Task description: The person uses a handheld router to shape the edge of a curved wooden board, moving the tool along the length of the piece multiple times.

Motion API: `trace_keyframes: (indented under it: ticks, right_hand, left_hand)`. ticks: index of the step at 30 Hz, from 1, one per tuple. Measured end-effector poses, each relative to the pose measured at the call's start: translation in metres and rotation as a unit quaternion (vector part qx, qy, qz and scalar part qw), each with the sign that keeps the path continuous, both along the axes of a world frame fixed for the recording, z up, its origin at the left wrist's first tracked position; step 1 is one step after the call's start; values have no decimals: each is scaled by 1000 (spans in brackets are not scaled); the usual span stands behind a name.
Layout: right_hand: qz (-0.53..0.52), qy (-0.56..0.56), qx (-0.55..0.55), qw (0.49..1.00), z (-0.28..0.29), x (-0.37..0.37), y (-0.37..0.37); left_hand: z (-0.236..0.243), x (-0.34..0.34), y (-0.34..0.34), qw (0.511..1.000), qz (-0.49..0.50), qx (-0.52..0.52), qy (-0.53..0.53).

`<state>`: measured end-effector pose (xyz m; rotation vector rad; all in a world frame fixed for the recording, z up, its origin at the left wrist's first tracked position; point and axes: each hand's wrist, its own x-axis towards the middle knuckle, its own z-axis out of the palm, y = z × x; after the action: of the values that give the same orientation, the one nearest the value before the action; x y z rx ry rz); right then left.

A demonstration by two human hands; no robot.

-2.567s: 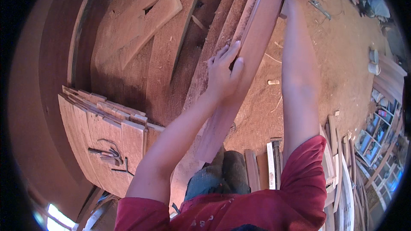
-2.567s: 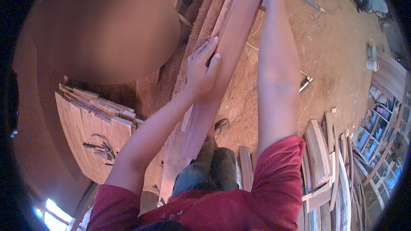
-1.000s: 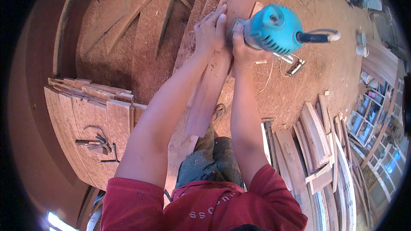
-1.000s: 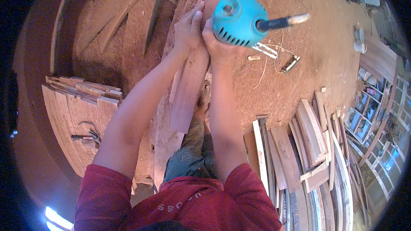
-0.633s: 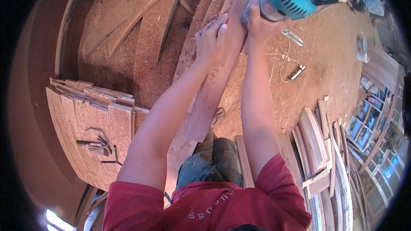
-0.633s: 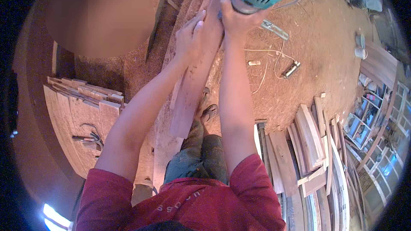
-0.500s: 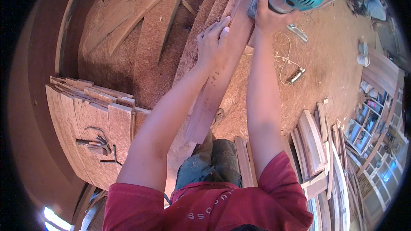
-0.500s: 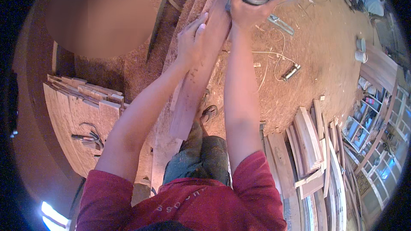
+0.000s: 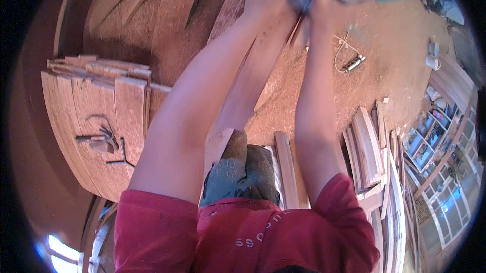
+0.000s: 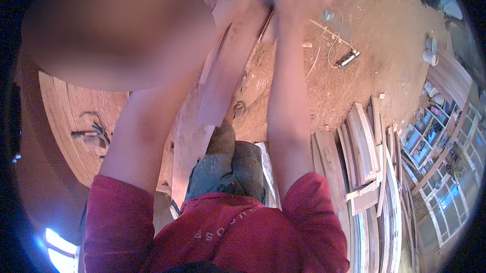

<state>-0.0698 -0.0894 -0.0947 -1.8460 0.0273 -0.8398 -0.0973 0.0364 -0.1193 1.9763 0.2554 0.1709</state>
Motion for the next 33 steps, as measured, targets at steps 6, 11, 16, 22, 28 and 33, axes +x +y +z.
trace_keyframes:
  ticks: [6, 11, 16, 22, 28, 33]
  right_hand:
    - [-2, 178, -36, 983, -24, -247, 2]
    - [17, 295, -27, 955, -44, -358, 4]
    - [17, 312, -21, 950, -53, -374, 10]
    - [-13, 224, -13, 974, -73, -312, 32]
    - [31, 62, -76, 995, -20, -177, 23]
    - [-12, 15, -157, 987, 7, -167, 28]
  left_hand:
    - [14, -2, -1, 999, 9, 30, -16]
    - [11, -3, 0, 998, 13, 51, -33]
    - [14, -6, -2, 998, 11, 53, -7]
    - [8, -6, -4, 998, 7, 40, -38]
    - [18, -6, -6, 998, 3, 54, 9]
    - [10, -4, -1, 998, 13, 63, -23]
